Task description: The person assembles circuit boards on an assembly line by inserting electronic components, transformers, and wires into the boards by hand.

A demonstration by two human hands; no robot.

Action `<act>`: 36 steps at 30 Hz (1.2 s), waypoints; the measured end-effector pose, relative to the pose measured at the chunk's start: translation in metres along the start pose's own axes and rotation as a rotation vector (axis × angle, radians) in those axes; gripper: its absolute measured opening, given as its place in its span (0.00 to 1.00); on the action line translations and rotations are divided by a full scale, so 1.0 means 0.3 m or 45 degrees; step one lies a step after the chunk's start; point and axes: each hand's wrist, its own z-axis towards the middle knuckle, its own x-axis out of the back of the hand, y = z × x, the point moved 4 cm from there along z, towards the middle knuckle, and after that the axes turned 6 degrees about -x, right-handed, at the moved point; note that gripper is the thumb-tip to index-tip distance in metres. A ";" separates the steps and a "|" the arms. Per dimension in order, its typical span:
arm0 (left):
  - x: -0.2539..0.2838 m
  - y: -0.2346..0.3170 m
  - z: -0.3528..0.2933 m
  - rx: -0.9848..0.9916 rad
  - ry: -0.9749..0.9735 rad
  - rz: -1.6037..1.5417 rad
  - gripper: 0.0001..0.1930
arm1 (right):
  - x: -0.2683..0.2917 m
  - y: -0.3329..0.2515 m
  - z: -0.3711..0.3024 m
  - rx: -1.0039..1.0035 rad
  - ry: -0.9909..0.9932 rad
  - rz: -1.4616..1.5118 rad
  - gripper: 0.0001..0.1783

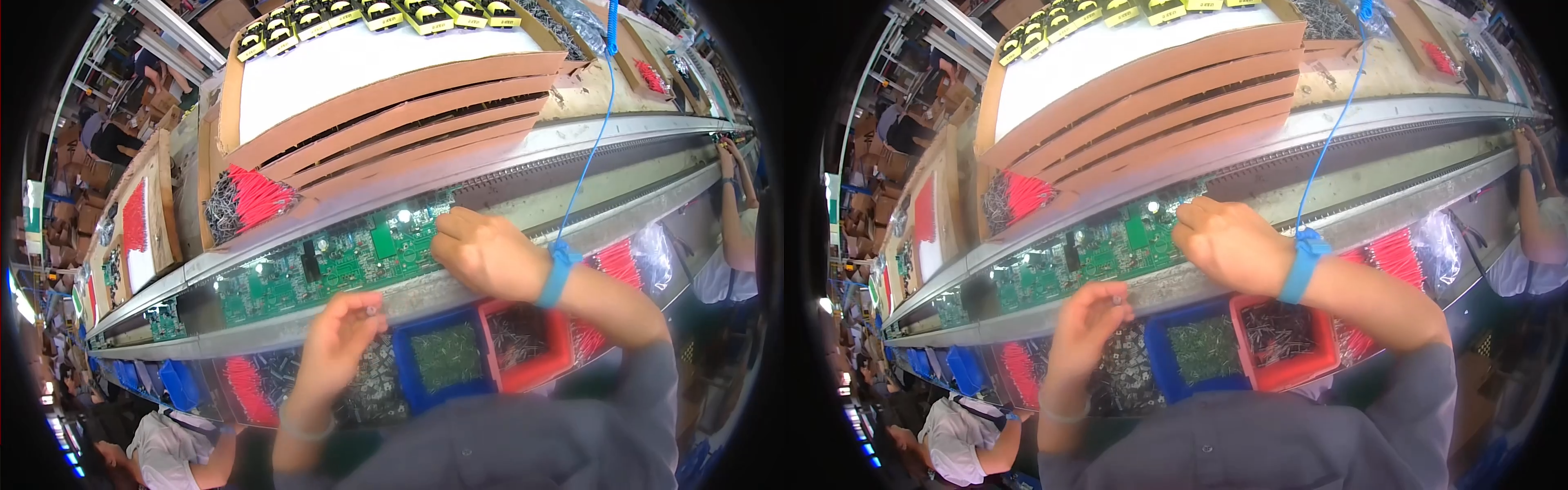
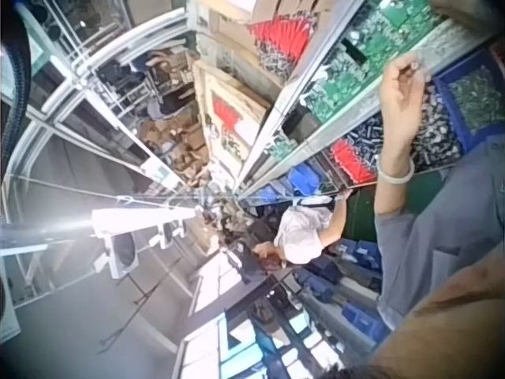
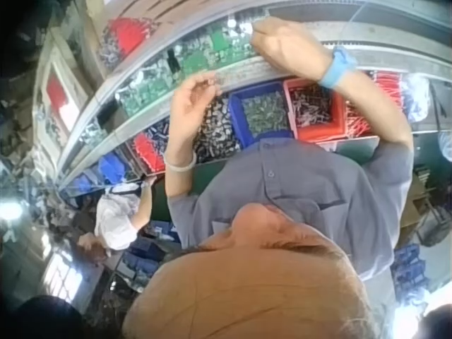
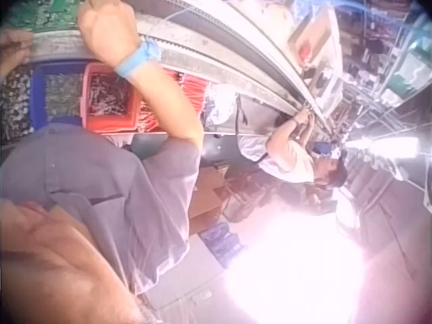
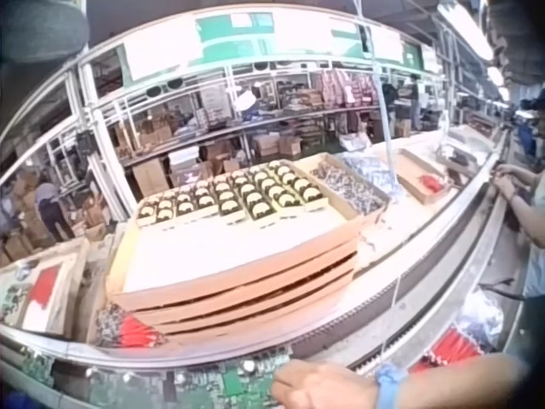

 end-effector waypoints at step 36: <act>0.133 -0.017 0.030 -0.899 0.433 0.865 0.06 | -0.025 -0.177 0.081 -0.098 -0.187 0.617 0.13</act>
